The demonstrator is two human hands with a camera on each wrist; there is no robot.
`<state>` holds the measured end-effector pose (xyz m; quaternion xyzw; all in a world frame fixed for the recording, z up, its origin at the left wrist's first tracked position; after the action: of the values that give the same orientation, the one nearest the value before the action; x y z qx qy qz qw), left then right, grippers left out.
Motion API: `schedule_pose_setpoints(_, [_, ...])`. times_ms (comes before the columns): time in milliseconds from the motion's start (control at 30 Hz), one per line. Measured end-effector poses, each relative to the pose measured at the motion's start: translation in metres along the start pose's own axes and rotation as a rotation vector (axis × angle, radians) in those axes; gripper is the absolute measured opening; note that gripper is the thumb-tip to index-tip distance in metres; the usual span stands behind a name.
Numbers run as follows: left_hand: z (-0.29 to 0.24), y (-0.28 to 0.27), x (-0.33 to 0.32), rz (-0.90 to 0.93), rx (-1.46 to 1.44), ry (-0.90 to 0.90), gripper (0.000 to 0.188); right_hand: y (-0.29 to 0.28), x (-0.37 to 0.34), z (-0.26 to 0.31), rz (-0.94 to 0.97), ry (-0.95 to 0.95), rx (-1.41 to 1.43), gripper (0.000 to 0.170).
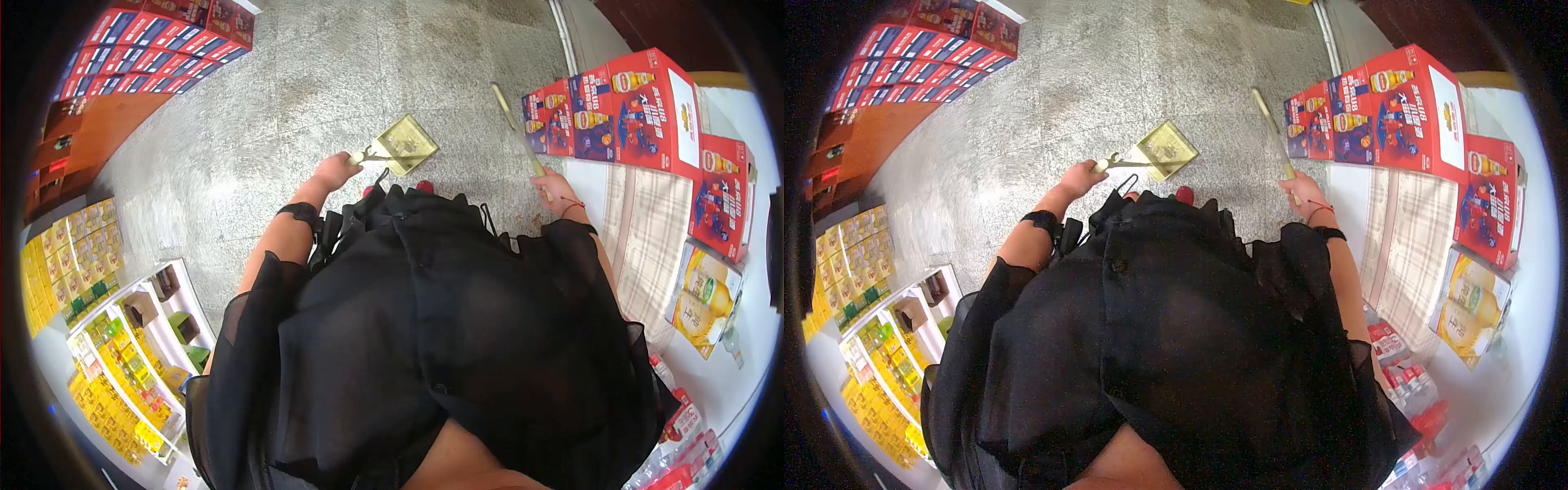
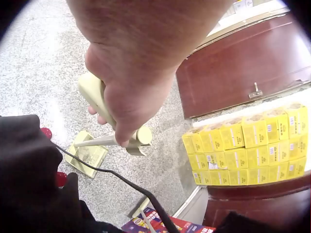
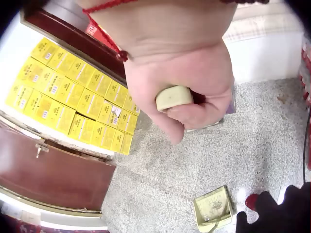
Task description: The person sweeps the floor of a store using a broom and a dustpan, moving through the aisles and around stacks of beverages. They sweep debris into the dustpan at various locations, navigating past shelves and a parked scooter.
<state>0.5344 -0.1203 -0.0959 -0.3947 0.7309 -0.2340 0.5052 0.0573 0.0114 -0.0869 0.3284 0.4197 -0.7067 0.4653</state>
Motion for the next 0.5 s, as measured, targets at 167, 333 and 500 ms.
schedule_pose_setpoints(167, [0.009, -0.006, -0.012, -0.007, -0.013, -0.008, 0.042, 0.056, 0.033, -0.01, 0.01, 0.099, 0.153, 0.021])
schedule_pose_setpoints(333, [0.039, -0.016, -0.016, -0.072, -0.036, -0.045, 0.042, 0.115, -0.007, -0.013, 0.216, -0.052, -0.192, 0.031])
schedule_pose_setpoints(500, [0.08, -0.033, -0.012, -0.092, -0.093, -0.036, 0.043, 0.165, -0.06, 0.017, 0.394, -0.053, -0.457, 0.062])
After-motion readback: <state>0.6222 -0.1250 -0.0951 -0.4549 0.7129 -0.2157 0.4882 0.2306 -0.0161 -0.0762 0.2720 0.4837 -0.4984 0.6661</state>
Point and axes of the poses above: each hand's wrist, its own x-axis towards the middle knuckle, its own y-axis out of the palm, z = x × y, the point moved 6 cm from there along x, towards the middle knuckle, and after that the axes turned 9 degrees about -z, right-handed, at the moved point
